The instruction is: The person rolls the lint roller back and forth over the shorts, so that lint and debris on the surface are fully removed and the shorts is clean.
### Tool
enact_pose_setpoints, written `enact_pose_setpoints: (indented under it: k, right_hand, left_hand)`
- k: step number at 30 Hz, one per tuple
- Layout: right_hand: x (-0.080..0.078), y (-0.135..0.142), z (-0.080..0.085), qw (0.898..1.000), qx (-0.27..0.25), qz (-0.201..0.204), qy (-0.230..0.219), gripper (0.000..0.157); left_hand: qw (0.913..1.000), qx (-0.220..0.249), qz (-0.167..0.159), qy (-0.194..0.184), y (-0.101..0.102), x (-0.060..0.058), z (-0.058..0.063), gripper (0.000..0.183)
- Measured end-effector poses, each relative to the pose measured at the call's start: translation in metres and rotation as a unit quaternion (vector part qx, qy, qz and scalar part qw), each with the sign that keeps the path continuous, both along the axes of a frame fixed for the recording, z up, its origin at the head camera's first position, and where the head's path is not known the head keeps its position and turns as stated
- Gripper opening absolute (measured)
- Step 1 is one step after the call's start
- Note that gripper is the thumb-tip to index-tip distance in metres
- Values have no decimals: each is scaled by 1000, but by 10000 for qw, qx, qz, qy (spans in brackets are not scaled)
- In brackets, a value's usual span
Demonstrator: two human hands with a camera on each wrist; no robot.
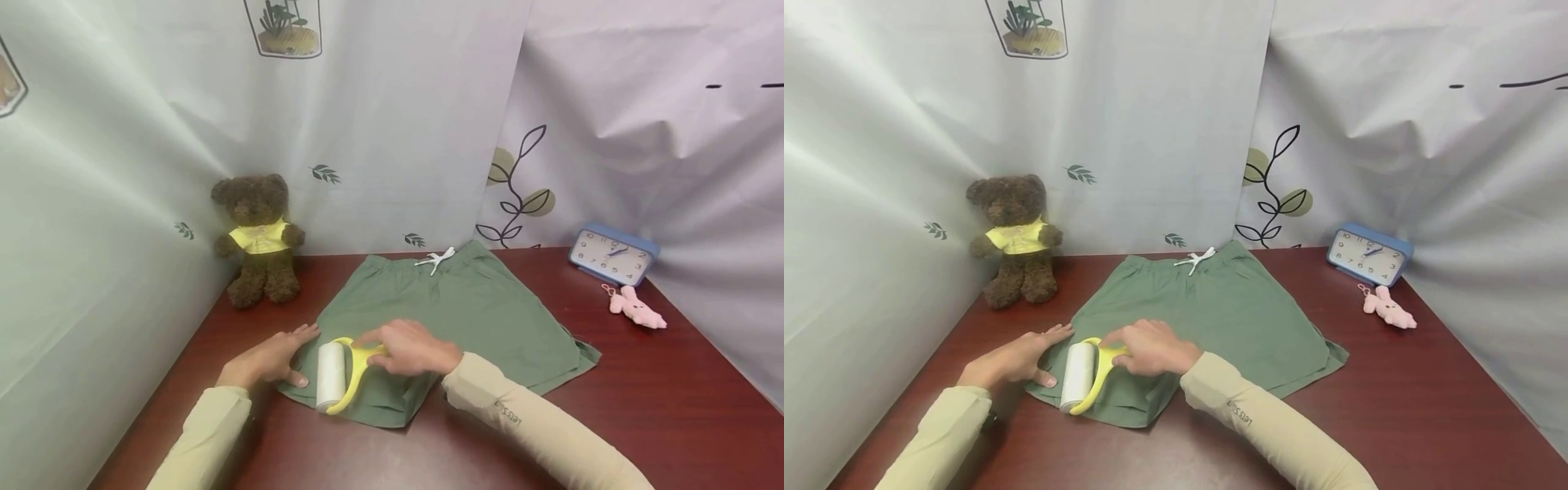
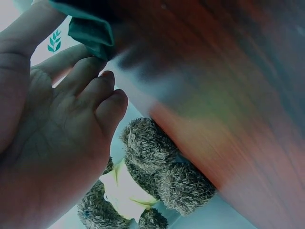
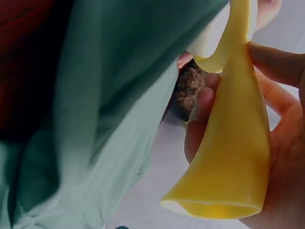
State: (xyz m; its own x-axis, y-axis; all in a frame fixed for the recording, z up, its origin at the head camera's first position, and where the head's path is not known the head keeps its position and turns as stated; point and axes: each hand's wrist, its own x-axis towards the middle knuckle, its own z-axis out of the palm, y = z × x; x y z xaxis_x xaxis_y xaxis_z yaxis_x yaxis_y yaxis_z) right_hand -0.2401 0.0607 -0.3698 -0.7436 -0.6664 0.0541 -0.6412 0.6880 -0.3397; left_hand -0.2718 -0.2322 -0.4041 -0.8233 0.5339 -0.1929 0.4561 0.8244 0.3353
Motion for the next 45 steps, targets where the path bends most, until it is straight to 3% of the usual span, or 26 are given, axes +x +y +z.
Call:
enact_pose_setpoints:
  k: [7, 15, 32, 45]
  right_hand:
    - [-2, 6, -3, 9996, -113, 81, -239, 35]
    - [-8, 35, -4, 9976, -328, 313, -514, 34]
    - [-16, 151, 1, 9949, -397, 242, -892, 35]
    - [-12, 201, 1, 9934, -501, 237, -1001, 38]
  left_hand:
    - [9999, -95, 42, -28, 0, 1, 3, 102]
    - [9997, -85, 207, -127, 3, 3, 3, 103]
    - [9996, -102, 227, -96, 3, 2, 2, 102]
    - [9995, -69, 251, -157, 6, 4, 3, 103]
